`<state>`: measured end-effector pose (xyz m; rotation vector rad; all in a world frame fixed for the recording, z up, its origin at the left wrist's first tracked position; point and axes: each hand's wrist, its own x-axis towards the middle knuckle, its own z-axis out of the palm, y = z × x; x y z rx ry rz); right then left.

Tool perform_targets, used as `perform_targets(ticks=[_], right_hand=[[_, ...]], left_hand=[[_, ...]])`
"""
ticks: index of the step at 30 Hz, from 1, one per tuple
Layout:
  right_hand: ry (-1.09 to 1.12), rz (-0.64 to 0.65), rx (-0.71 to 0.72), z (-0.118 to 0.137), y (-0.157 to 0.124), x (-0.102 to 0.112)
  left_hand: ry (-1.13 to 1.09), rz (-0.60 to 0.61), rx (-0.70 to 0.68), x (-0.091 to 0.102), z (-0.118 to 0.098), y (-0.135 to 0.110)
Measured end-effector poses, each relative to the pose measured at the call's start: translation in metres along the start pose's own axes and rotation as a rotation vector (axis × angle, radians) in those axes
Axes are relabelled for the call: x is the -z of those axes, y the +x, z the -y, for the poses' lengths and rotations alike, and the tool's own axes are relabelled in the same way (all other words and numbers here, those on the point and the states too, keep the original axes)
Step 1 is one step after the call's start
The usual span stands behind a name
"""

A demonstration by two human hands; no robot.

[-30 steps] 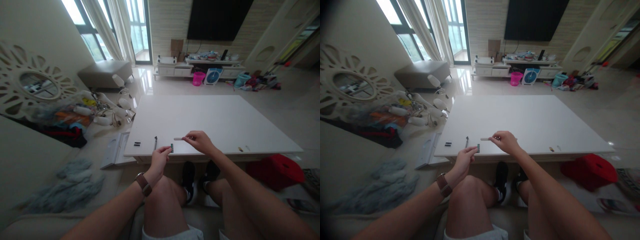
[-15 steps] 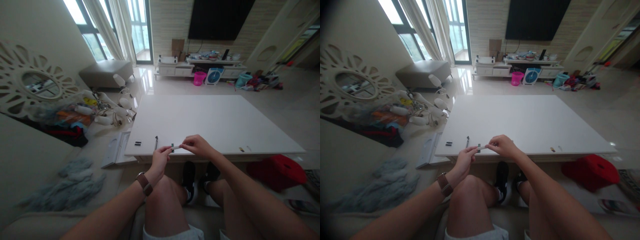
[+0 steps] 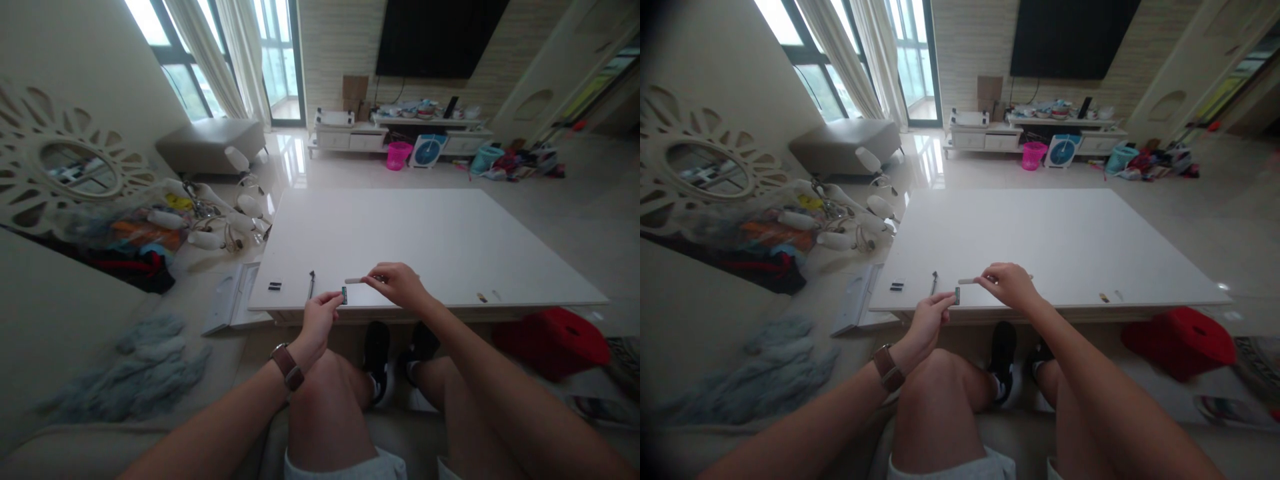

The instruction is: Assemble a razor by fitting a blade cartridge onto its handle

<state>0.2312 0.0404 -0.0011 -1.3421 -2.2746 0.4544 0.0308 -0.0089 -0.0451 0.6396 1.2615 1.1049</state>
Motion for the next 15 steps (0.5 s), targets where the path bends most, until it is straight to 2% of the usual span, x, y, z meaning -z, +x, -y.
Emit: perform_targets(ticks=[5, 9, 11, 15], right_hand=[[0.065, 0.107, 0.062, 0.0000, -0.0012, 0.0006], [-0.054, 0.008, -0.030, -0.0007, -0.0011, 0.0032], [-0.044, -0.007, -0.015, -0.0001, -0.0016, 0.0043], [0.032, 0.112, 0.047, 0.0022, -0.0035, 0.0040]], left_hand=[[-0.010, 0.005, -0.004, -0.0008, -0.0016, -0.0010], [-0.006, 0.002, -0.003, -0.0012, -0.0025, -0.0015], [-0.008, 0.002, -0.006, -0.0011, -0.0028, -0.0011], [-0.013, -0.011, -0.001, -0.0004, -0.0033, -0.0001]])
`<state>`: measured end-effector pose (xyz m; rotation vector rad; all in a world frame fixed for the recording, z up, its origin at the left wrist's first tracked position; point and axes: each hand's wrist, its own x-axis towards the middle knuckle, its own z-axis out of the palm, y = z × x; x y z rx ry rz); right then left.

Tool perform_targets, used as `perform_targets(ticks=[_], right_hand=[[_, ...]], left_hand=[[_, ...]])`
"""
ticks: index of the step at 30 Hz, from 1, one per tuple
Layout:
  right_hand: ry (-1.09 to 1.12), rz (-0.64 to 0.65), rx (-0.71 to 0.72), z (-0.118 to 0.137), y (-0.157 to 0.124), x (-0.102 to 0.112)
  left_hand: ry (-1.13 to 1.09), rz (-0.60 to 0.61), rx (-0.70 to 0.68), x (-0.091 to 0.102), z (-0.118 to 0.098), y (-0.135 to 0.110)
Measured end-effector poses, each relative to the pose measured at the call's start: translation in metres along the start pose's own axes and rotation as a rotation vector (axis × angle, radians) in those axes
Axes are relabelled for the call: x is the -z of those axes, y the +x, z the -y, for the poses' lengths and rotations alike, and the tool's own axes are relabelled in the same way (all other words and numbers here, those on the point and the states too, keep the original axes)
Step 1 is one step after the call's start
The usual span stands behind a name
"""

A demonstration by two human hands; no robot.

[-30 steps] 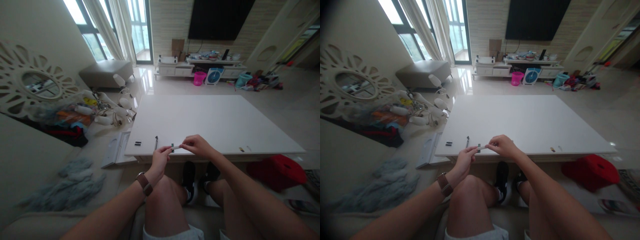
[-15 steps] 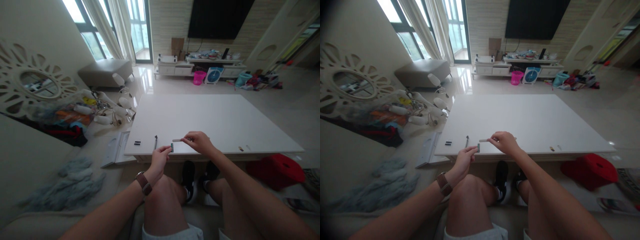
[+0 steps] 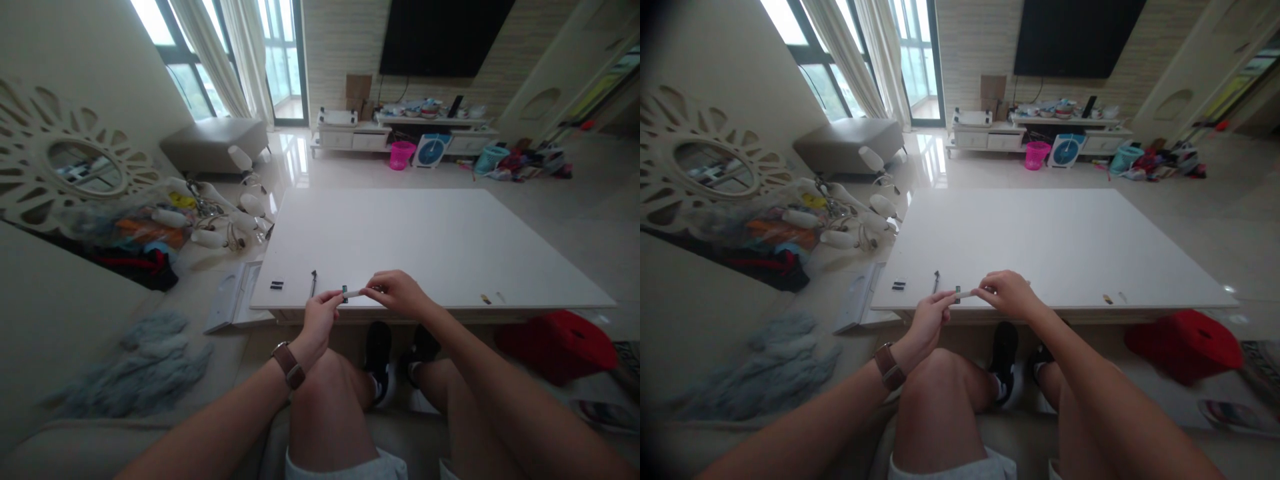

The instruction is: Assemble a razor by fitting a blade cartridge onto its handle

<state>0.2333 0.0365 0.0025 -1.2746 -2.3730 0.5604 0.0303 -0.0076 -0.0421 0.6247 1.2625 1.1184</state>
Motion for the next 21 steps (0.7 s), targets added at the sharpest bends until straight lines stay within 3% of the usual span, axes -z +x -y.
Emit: perform_targets(ticks=[5, 11, 16, 21], right_hand=[[-0.056, -0.095, -0.040, -0.0002, 0.0000, 0.0017], [0.025, 0.160, 0.091, 0.0041, -0.0027, 0.0032], [0.011, 0.044, 0.012, 0.0023, -0.0017, 0.0024], [0.050, 0.201, 0.077, 0.0058, -0.0023, 0.0000]], left_hand=[[-0.009, 0.015, -0.010, -0.0001, -0.0006, -0.0003], [-0.003, 0.011, -0.022, 0.0004, 0.0000, 0.0011], [0.006, 0.016, -0.020, 0.0006, 0.0002, 0.0013], [-0.003, -0.006, -0.018, 0.0010, -0.0024, 0.0010]])
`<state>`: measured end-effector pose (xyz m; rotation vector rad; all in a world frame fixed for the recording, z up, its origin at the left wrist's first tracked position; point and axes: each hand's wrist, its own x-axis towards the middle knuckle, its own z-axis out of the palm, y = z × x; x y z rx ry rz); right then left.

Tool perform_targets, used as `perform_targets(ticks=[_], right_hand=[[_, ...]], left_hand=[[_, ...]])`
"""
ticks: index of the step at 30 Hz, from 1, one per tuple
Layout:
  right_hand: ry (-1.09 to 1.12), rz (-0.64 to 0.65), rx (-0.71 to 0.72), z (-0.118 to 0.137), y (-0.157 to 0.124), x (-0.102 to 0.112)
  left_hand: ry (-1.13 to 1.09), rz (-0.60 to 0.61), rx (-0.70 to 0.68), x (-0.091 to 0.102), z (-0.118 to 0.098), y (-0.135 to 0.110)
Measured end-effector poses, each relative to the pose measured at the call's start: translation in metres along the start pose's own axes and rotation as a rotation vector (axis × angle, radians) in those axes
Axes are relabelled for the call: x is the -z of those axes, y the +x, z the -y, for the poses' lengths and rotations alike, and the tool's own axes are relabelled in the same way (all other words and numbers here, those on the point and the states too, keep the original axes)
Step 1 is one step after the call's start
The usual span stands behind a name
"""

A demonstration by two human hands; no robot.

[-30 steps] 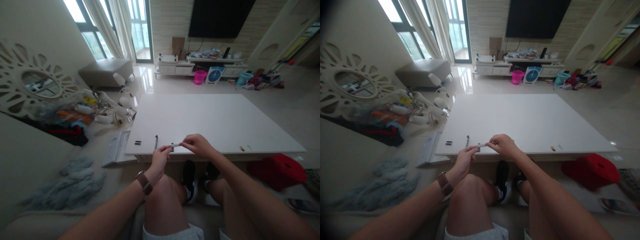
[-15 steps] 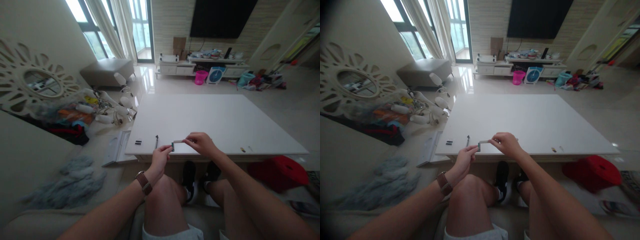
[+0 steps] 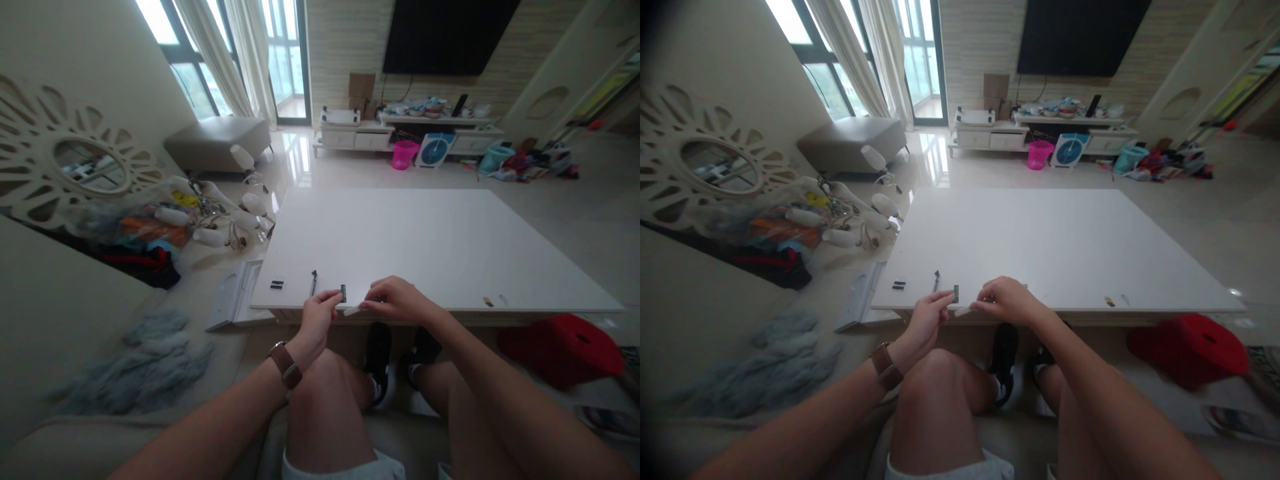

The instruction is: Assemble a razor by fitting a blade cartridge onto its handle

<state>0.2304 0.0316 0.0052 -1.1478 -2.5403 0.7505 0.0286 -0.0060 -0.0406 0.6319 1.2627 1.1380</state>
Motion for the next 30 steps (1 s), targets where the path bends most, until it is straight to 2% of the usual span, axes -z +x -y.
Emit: perform_targets(ticks=[2, 6, 8, 11, 17, 23, 27, 30], right_hand=[[0.044, -0.003, -0.013, -0.006, -0.001, 0.000], [0.061, -0.251, -0.227, -0.048, 0.002, -0.001], [0.014, -0.291, -0.331, -0.079, 0.005, -0.003], [-0.034, -0.329, -0.563, -0.120, 0.007, -0.007], [-0.104, -0.397, -0.779, -0.173, -0.013, -0.013], [-0.150, -0.524, -0.973, -0.210, -0.059, -0.015], [-0.169, -0.603, -1.050, -0.222, -0.083, -0.022], [-0.165, -0.647, -1.063, -0.226, -0.091, -0.027]], left_hand=[[0.000, -0.001, -0.006, 0.000, -0.001, 0.001], [0.012, -0.012, 0.002, 0.000, 0.000, 0.002], [0.030, -0.007, 0.003, 0.000, 0.002, 0.002], [0.061, -0.001, 0.007, 0.000, 0.004, 0.000], [0.093, 0.026, -0.001, 0.002, 0.006, -0.001], [0.092, 0.068, 0.004, 0.003, 0.011, -0.001], [0.034, 0.096, 0.047, 0.001, 0.013, -0.003], [0.005, 0.104, 0.075, 0.000, 0.014, -0.005]])
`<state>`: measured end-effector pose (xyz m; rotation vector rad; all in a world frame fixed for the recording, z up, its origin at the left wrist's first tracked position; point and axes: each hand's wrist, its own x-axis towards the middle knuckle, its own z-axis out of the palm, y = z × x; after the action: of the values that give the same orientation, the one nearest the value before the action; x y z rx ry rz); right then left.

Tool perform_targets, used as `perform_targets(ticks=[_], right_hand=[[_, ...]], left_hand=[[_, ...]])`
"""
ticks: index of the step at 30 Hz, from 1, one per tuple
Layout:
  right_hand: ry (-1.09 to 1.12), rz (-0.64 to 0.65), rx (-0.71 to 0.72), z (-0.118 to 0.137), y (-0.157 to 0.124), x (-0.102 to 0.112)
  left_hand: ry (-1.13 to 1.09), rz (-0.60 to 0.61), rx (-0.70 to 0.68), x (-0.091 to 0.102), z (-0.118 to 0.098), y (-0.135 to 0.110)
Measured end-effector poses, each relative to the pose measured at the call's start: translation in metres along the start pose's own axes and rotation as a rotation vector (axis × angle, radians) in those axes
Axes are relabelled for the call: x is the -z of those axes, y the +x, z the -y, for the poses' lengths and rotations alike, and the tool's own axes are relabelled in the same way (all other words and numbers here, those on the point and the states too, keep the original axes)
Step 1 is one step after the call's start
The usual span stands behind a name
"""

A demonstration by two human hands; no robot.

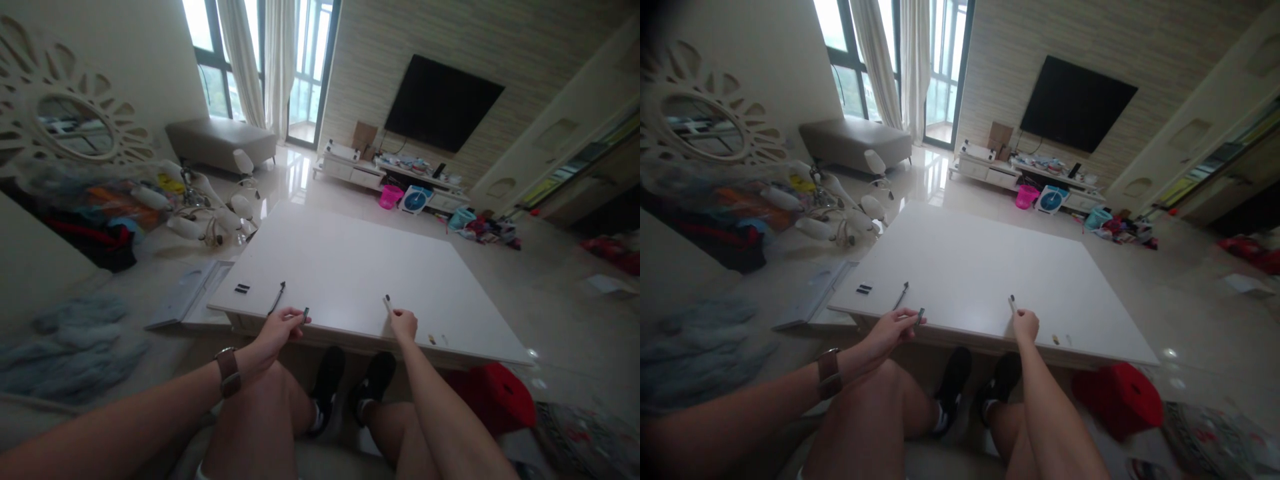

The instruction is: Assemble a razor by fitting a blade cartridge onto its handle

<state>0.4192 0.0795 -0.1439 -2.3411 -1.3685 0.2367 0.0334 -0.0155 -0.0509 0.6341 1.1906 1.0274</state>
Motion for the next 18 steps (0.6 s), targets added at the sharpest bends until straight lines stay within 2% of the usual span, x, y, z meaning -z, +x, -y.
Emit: perform_targets(ticks=[6, 10, 14, 16, 18], right_hand=[[0.071, -0.050, 0.006, 0.001, -0.005, -0.005], [0.128, -0.075, 0.040, 0.014, -0.012, 0.002], [0.209, -0.047, 0.118, 0.052, -0.017, 0.013], [0.271, 0.048, 0.206, 0.082, -0.024, 0.016], [0.343, 0.203, 0.327, 0.113, -0.038, 0.020]], left_hand=[[0.013, 0.033, 0.021, -0.001, 0.006, -0.001], [0.027, 0.064, 0.007, -0.002, 0.007, -0.003], [0.040, 0.078, -0.031, -0.004, 0.004, -0.005], [0.050, 0.072, -0.050, -0.005, 0.002, -0.006], [0.066, 0.057, -0.077, -0.005, 0.000, -0.007]])
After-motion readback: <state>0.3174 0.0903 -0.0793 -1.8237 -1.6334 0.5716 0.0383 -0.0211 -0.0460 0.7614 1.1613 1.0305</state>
